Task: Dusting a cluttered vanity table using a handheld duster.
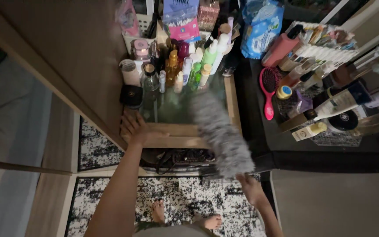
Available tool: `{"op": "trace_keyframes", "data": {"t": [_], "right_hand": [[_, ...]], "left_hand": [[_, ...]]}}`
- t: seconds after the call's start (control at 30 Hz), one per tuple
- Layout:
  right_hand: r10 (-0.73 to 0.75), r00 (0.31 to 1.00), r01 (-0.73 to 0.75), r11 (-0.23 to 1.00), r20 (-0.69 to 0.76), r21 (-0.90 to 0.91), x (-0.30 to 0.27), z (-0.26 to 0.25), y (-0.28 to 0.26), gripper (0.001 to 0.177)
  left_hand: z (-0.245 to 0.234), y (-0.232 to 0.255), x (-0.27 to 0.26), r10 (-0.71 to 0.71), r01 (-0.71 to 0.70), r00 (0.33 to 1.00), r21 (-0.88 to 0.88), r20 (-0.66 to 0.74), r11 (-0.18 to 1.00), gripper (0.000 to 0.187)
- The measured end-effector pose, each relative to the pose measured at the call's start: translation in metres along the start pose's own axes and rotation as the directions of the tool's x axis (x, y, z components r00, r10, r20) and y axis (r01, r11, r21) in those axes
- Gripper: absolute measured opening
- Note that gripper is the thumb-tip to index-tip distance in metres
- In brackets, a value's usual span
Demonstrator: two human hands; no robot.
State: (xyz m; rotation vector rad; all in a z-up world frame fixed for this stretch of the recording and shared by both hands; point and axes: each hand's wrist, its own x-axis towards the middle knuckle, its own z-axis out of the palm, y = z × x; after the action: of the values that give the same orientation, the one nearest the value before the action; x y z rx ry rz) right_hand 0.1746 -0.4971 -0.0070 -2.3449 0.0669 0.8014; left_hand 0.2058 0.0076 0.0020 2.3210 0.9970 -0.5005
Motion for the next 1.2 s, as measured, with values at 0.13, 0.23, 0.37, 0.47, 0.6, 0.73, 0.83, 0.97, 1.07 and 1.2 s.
{"op": "trace_keyframes", "data": {"t": [0.13, 0.23, 0.37, 0.47, 0.6, 0.73, 0.83, 0.97, 1.07, 1.2], "right_hand": [[-0.039, 0.978, 0.018, 0.994, -0.207, -0.104, 0.011, 0.029, 0.013, 0.065], [-0.011, 0.998, 0.009, 1.0, -0.064, -0.02, -0.028, 0.02, -0.021, 0.065], [0.093, 0.968, -0.148, 0.961, 0.232, 0.233, -0.005, -0.013, 0.01, 0.063], [-0.08, 0.983, 0.013, 0.928, 0.164, 0.373, 0.014, -0.003, 0.031, 0.067], [-0.206, 0.969, 0.145, 0.923, 0.139, 0.356, -0.011, 0.024, 0.0, 0.06], [-0.318, 0.927, 0.273, 0.935, 0.198, 0.225, 0.022, 0.022, 0.056, 0.057], [-0.188, 0.981, 0.166, 0.948, 0.055, 0.27, 0.022, 0.02, 0.054, 0.063], [-0.218, 0.976, 0.21, 0.925, -0.011, 0.317, 0.008, 0.032, 0.027, 0.058], [-0.053, 0.988, -0.001, 0.935, 0.142, 0.356, -0.028, 0.011, -0.023, 0.051], [0.09, 0.976, -0.157, 0.921, 0.198, 0.355, -0.007, -0.029, -0.008, 0.057]], "left_hand": [[-0.007, 0.005, 0.0, 0.019, -0.019, 1.0, 0.004, -0.008, 1.0, 0.177], [-0.004, 0.001, -0.004, -0.001, 0.001, 1.0, -0.006, 0.027, 1.0, 0.175], [-0.01, 0.006, -0.006, 0.003, -0.004, 1.0, 0.034, 0.026, 0.999, 0.175], [-0.01, 0.004, -0.011, 0.011, -0.012, 1.0, 0.03, 0.018, 0.999, 0.175], [-0.011, 0.003, -0.012, 0.034, -0.034, 0.999, 0.029, -0.005, 0.999, 0.175], [-0.01, 0.002, -0.008, 0.033, -0.033, 0.999, 0.028, -0.004, 0.999, 0.175], [-0.007, 0.0, -0.007, 0.037, -0.037, 0.999, 0.004, -0.001, 0.999, 0.176], [-0.008, 0.004, -0.005, 0.046, -0.046, 0.999, -0.023, -0.006, 0.999, 0.175], [-0.008, 0.002, -0.008, 0.038, -0.038, 0.999, 0.004, 0.008, 0.999, 0.174], [-0.005, -0.001, -0.003, 0.05, -0.05, 0.999, 0.042, -0.006, 0.998, 0.173]]}}
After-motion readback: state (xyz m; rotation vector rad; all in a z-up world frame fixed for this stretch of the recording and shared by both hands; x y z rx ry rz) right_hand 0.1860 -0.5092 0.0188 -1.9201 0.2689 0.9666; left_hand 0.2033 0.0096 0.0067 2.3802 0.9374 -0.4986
